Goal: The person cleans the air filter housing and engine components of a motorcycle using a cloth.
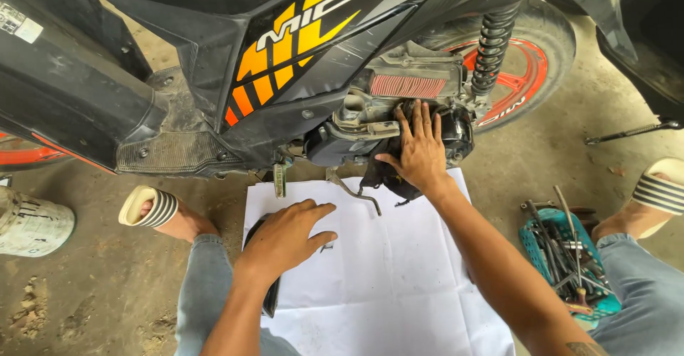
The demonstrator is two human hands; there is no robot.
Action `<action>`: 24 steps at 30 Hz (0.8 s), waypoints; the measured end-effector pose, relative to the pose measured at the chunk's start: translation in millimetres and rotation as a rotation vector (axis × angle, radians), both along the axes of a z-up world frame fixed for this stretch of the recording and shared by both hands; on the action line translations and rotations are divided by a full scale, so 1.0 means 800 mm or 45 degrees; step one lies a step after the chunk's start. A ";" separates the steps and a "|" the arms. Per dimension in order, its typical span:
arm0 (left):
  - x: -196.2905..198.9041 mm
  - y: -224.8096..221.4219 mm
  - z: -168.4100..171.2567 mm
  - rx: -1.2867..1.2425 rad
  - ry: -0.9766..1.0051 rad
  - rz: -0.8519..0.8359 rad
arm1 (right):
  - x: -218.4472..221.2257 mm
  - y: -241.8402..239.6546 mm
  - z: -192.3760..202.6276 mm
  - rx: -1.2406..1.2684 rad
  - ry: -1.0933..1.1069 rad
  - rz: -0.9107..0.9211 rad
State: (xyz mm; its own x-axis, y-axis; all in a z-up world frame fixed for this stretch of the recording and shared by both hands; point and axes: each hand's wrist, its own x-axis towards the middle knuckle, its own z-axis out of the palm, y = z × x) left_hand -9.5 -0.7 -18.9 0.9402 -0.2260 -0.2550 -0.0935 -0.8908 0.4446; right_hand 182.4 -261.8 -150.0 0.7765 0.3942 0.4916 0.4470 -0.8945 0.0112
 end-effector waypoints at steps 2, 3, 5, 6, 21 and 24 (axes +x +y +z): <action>0.002 -0.006 0.007 0.005 0.023 -0.011 | -0.008 -0.015 0.014 -0.021 -0.035 0.036; 0.004 -0.010 0.010 0.008 0.043 -0.017 | -0.010 -0.024 0.023 -0.045 -0.073 0.077; 0.006 -0.015 0.017 0.032 0.019 -0.027 | -0.015 -0.054 0.032 -0.020 -0.040 -0.038; 0.005 -0.016 0.019 0.061 -0.002 -0.020 | -0.018 -0.065 0.034 0.013 -0.005 -0.136; 0.017 -0.021 0.000 0.090 0.049 -0.037 | 0.013 -0.026 -0.010 0.242 0.226 -0.311; 0.020 -0.026 0.003 0.068 0.115 -0.042 | 0.015 -0.044 -0.006 0.396 0.247 -0.375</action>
